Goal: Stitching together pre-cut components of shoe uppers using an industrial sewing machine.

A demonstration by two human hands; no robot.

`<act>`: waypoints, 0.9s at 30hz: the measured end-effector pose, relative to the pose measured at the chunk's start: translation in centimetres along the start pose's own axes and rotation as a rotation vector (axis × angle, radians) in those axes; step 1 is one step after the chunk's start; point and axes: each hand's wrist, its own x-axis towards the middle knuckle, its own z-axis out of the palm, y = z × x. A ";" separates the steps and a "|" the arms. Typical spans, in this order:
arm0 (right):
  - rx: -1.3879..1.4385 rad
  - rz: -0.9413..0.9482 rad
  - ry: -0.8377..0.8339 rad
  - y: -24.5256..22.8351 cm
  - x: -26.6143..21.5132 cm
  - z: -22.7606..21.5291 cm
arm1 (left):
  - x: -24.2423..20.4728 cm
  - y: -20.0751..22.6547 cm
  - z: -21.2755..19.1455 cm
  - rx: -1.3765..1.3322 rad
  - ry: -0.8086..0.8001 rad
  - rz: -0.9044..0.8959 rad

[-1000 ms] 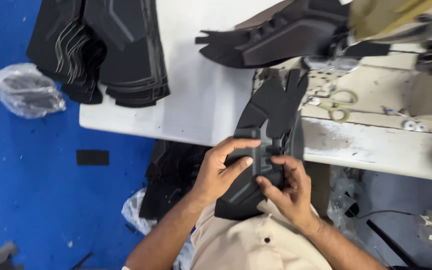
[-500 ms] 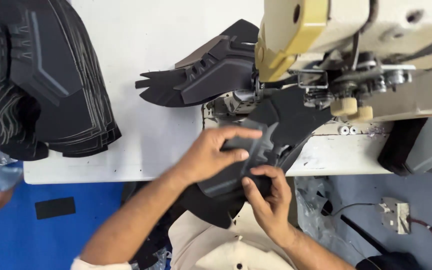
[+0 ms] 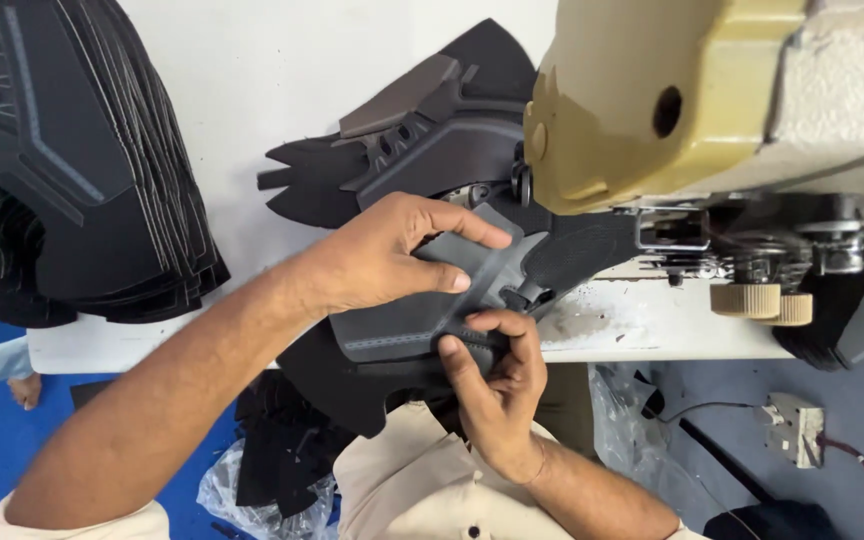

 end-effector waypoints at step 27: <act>0.027 -0.001 -0.083 -2.2 6.0 -5.7 | -0.3 -3.6 6.8 -0.074 0.535 0.234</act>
